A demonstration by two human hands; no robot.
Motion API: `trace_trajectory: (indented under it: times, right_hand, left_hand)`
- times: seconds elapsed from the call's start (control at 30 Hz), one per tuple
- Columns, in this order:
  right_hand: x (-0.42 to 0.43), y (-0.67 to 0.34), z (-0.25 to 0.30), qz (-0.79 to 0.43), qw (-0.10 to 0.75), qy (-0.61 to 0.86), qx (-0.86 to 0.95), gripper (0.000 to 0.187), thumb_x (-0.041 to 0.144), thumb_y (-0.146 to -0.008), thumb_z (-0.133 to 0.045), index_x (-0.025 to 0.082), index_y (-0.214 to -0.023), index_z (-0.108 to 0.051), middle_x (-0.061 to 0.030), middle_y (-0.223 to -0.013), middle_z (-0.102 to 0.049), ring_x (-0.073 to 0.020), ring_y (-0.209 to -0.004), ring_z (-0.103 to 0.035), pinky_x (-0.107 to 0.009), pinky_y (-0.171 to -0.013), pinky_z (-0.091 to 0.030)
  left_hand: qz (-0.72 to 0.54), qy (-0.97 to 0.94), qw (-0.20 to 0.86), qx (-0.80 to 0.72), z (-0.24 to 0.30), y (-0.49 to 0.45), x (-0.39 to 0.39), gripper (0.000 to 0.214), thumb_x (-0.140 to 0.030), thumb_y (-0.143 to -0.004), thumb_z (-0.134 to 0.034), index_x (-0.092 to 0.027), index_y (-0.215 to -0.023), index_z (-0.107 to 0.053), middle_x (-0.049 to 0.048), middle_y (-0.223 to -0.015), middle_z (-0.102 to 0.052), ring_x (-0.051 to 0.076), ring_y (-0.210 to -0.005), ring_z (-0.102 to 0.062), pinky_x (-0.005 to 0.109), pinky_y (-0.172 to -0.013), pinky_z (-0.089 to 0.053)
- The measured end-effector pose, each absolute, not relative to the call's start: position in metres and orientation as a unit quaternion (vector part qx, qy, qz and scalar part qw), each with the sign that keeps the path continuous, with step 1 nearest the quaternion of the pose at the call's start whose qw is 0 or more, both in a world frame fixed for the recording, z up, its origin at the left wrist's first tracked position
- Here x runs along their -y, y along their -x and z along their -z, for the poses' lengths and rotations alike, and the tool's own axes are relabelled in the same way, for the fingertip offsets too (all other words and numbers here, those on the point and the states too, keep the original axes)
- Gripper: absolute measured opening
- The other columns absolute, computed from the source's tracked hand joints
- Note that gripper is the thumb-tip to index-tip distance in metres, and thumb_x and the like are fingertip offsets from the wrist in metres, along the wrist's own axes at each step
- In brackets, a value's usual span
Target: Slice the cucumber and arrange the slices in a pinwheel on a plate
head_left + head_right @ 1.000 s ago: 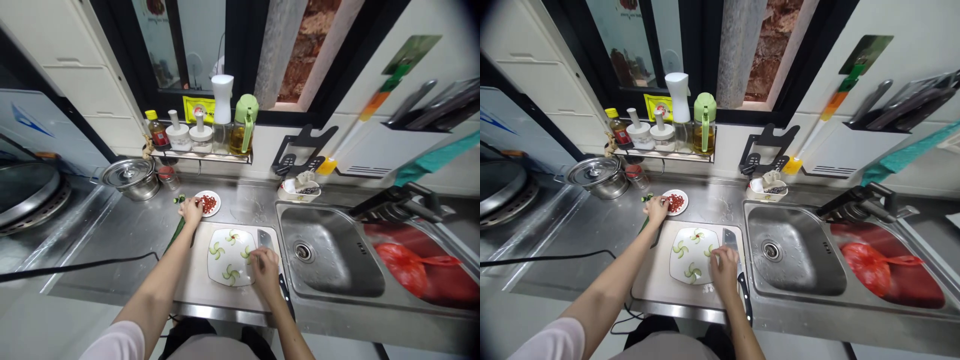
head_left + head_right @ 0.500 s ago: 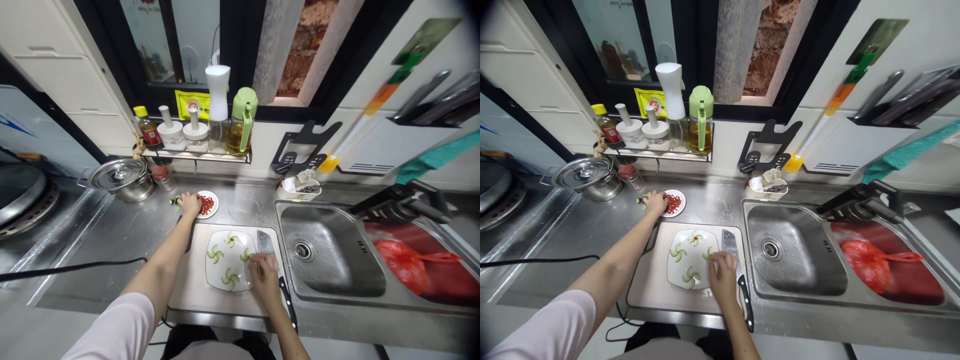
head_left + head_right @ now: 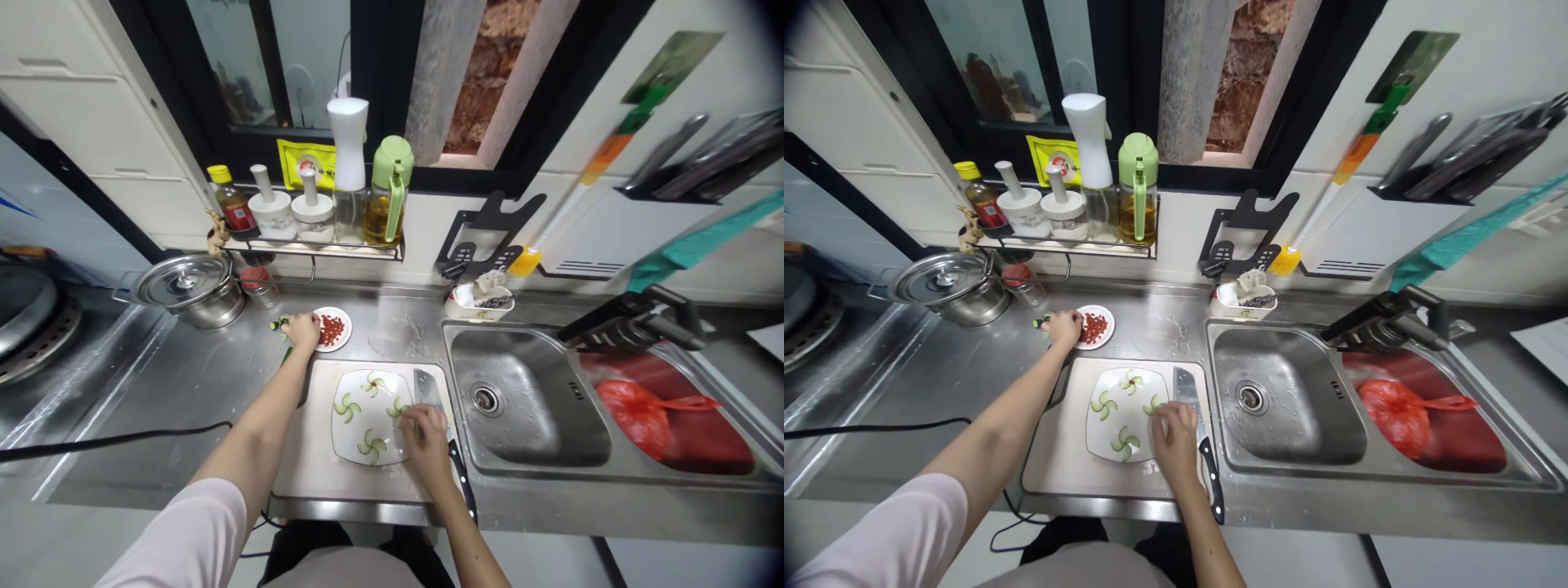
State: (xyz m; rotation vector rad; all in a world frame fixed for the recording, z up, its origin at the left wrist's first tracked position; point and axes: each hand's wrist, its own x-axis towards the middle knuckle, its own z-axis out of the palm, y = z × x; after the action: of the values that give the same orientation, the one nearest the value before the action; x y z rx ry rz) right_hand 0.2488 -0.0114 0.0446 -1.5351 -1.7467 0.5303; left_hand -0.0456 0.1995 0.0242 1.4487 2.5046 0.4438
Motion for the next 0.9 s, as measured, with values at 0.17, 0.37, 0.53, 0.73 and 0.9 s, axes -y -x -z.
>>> trace_trajectory:
  times: [0.17,0.37,0.53,0.73,0.9]
  right_hand:
    - [0.014,-0.248,-0.044,-0.204,0.369,0.598,0.682,0.020,0.035,-0.088,-0.051,0.023,-0.083,-0.065,-0.0067,-0.090,-0.061,-0.0239,-0.094,-0.053,-0.041,-0.085,-0.040]
    - [0.014,-0.247,-0.043,-0.203,0.364,0.600,0.683,0.019,0.033,-0.088,-0.050,0.024,-0.083,-0.066,-0.0061,-0.090,-0.061,-0.0236,-0.096,-0.053,-0.041,-0.086,-0.040]
    - [0.013,-0.244,-0.044,-0.211,0.370,0.593,0.683,0.017,0.030,-0.088,-0.050,0.023,-0.083,-0.065,-0.0061,-0.090,-0.060,-0.0231,-0.095,-0.051,-0.040,-0.086,-0.040]
    - [0.013,-0.240,-0.046,-0.215,0.371,0.590,0.684,0.016,0.029,-0.088,-0.050,0.023,-0.084,-0.065,-0.0056,-0.090,-0.059,-0.0230,-0.094,-0.050,-0.040,-0.086,-0.040]
    - [0.016,-0.241,-0.045,-0.218,0.370,0.591,0.683,0.018,0.030,-0.088,-0.050,0.023,-0.084,-0.065,-0.0064,-0.091,-0.060,-0.0234,-0.096,-0.050,-0.040,-0.086,-0.040]
  left_hand:
    - [-0.170,-0.493,0.127,-0.844,-0.027,0.047,-0.195,0.023,-0.029,-0.086,-0.049,-0.025,-0.093,-0.071,0.0093,-0.103,-0.070,0.029,-0.106,-0.053,0.044,-0.089,-0.027]
    - [-0.197,-0.481,0.152,-0.841,-0.032,0.043,-0.186,0.026,-0.030,-0.088,-0.048,-0.028,-0.101,-0.070,0.0087,-0.104,-0.071,0.029,-0.108,-0.054,0.044,-0.093,-0.027]
    - [-0.243,-0.463,0.190,-0.831,-0.036,0.041,-0.179,0.028,-0.025,-0.089,-0.046,-0.027,-0.106,-0.069,0.0061,-0.103,-0.072,0.027,-0.105,-0.058,0.044,-0.096,-0.028]
    - [-0.245,-0.469,0.197,-0.825,-0.036,0.044,-0.176,0.025,-0.025,-0.089,-0.047,-0.028,-0.102,-0.068,0.0048,-0.100,-0.073,0.027,-0.105,-0.059,0.045,-0.097,-0.030]
    - [-0.244,-0.460,0.207,-0.828,-0.035,0.045,-0.175,0.022,-0.025,-0.089,-0.047,-0.026,-0.100,-0.066,0.0053,-0.097,-0.072,0.025,-0.103,-0.060,0.044,-0.097,-0.030]
